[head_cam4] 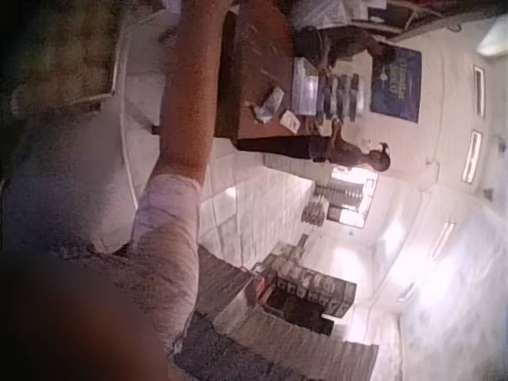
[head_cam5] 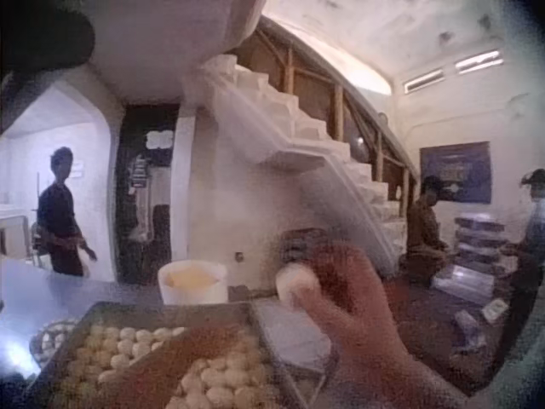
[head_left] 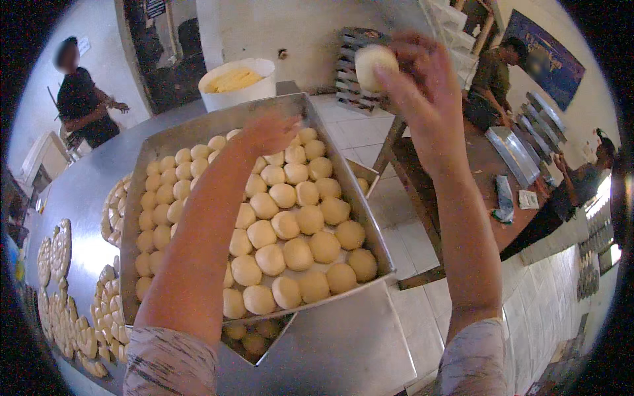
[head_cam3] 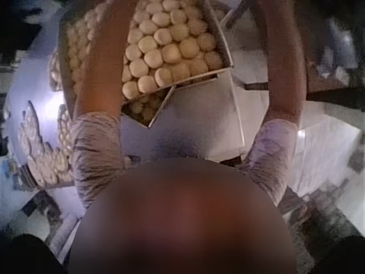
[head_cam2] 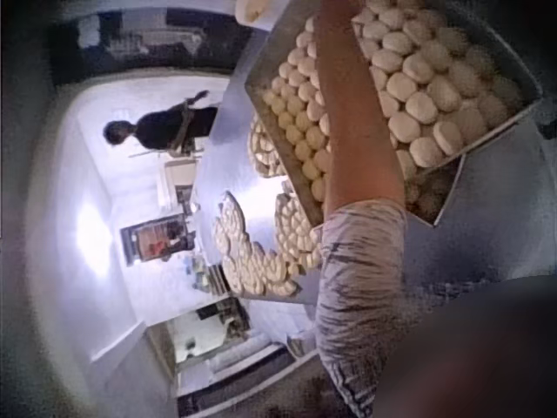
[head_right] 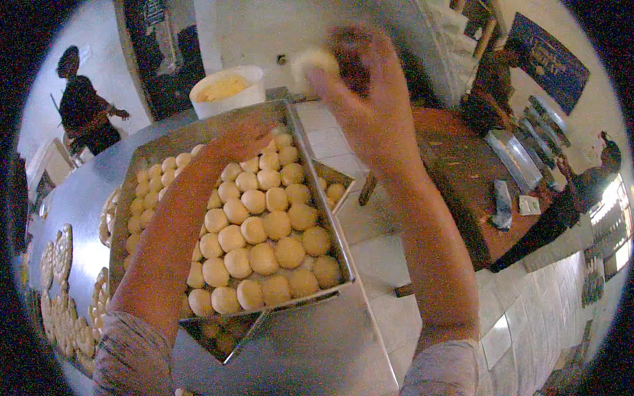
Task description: The person shapes small pieces of dough into balls by hand and arranges them into rows on a metal tray. They move finished trays aside on a large metal table to organize the workspace.
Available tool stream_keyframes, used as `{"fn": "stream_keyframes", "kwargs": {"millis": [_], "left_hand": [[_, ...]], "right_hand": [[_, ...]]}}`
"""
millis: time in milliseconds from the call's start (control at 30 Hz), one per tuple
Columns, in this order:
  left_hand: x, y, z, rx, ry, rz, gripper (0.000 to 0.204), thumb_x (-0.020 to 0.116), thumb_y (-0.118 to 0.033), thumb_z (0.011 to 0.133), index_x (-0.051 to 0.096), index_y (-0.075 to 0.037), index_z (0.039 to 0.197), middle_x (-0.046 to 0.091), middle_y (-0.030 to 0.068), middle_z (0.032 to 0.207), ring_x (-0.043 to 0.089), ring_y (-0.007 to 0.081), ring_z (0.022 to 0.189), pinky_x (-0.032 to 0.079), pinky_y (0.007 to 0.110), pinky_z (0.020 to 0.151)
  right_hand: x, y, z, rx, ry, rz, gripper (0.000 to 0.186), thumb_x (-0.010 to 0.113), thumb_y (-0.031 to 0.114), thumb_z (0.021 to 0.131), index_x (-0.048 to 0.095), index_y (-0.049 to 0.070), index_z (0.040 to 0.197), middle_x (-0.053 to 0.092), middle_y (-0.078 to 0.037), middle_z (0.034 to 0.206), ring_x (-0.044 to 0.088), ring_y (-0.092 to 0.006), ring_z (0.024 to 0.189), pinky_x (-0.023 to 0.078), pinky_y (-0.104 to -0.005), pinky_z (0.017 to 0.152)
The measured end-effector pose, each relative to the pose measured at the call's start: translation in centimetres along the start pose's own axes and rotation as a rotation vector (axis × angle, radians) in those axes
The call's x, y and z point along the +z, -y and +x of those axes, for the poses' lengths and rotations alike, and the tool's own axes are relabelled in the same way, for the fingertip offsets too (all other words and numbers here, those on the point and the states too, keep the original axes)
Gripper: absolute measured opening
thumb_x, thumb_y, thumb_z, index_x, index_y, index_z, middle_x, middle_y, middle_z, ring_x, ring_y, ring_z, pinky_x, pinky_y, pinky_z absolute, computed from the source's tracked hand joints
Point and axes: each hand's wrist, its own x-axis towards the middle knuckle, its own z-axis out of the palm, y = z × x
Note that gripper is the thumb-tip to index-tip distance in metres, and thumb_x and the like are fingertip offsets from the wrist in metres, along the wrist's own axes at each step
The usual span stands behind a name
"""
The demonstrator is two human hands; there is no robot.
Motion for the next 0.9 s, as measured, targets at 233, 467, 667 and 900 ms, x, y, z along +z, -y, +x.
{"fn": "stream_keyframes", "kwargs": {"millis": [233,467,667,900], "left_hand": [[-1.4,-1.5,-0.5,-0.024,0.314,0.045,0.044,0.037,-0.038,0.09,0.053,-0.009,0.119,0.054,0.0192,0.117,0.051,0.0369,0.107,0.039,0.045,0.094],[-8.6,-0.3,-9.2,-0.012,-0.079,-0.067,0.041,0.045,-0.036,0.089,0.052,-0.01,0.12,0.053,0.0148,0.12,0.049,0.032,0.112,0.037,0.041,0.097],[-21.4,-2.2,-28.3,-0.139,-0.178,-0.627,0.025,0.052,-0.017,0.087,0.06,-0.002,0.106,0.061,0.0112,0.103,0.057,0.0212,0.1,0.042,0.033,0.089],[-22.3,-0.6,-54.2,-0.863,-0.217,-0.665,0.016,0.052,-0.013,0.09,0.061,-0.005,0.1,0.063,0.0047,0.097,0.057,0.0129,0.091,0.045,0.029,0.08]], "right_hand": [[6.9,-13.0,4.3,-0.15,0.138,-0.789,0.033,0.061,0.023,0.075,0.059,0.005,0.102,0.06,-0.017,0.097,0.057,-0.0341,0.087,0.046,-0.0434,0.078],[3.9,-3.7,4.8,-0.091,0.232,-0.352,0.029,0.054,0.018,0.081,0.062,0.004,0.106,0.063,-0.016,0.102,0.059,-0.0276,0.098,0.044,-0.0337,0.087],[1.1,9.7,-9.0,0.285,0.378,0.187,0.023,0.055,0.013,0.084,0.06,-0.001,0.101,0.062,-0.012,0.094,0.06,-0.0204,0.081,0.048,-0.0318,0.079],[17.4,18.4,-28.6,0.213,1.283,0.156,0.034,0.06,0.017,0.081,0.057,0.008,0.113,0.056,-0.015,0.111,0.051,-0.0299,0.103,0.039,-0.0376,0.09]]}}
